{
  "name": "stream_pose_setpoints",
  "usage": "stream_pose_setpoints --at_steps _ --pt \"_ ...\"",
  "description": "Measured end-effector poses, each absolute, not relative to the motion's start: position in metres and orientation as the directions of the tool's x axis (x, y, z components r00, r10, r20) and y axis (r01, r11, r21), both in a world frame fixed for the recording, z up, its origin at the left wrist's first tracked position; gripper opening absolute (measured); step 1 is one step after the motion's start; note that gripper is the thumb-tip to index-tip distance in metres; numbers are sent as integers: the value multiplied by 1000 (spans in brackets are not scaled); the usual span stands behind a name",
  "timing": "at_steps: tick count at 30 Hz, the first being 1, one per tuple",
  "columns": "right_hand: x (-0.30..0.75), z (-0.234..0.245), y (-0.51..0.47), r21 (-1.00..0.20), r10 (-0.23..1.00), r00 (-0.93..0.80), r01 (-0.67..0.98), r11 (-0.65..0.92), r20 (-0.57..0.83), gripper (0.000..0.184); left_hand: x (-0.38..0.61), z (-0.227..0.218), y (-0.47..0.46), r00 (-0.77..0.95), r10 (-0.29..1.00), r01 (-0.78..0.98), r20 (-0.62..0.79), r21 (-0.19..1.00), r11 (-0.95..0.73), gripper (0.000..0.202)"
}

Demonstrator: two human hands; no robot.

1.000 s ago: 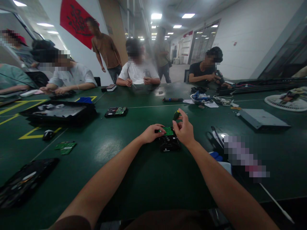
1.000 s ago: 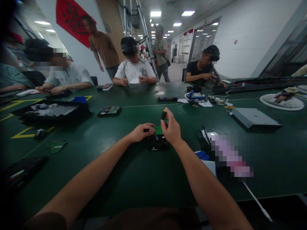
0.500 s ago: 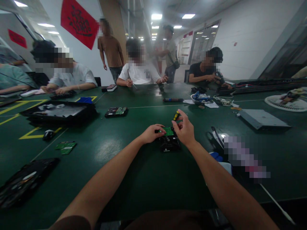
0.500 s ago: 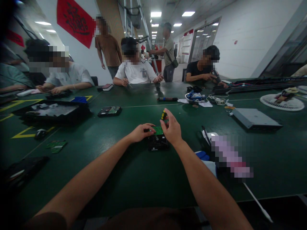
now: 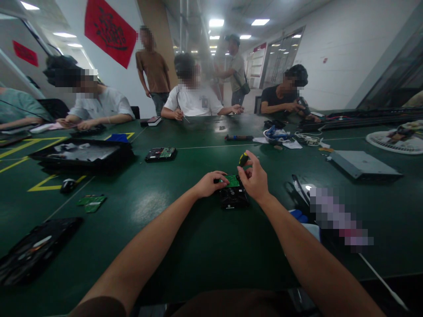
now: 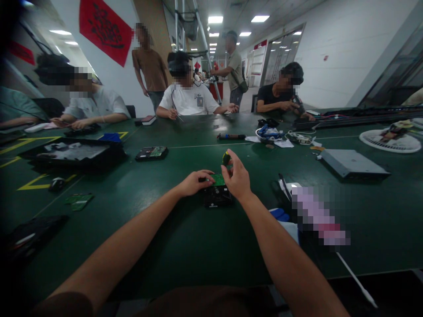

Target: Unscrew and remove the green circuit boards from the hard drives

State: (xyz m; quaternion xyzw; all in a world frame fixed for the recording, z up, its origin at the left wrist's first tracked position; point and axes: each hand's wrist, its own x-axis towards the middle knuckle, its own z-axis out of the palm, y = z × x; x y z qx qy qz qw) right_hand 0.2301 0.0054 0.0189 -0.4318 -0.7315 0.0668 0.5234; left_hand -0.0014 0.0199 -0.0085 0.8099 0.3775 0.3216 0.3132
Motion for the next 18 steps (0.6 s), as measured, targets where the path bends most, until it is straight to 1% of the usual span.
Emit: stream_pose_setpoints --at_steps 4,10,18 --pt "230 18 6 -554 704 -84 555 621 706 66 0 -8 20 504 811 399 297 753 -524 13" --pt "230 18 6 -522 682 -87 576 629 726 65 0 -9 20 506 811 395 294 757 -521 13" --pt "230 19 4 -544 708 -91 574 612 700 67 -1 -9 21 516 804 386 295 758 -525 13"
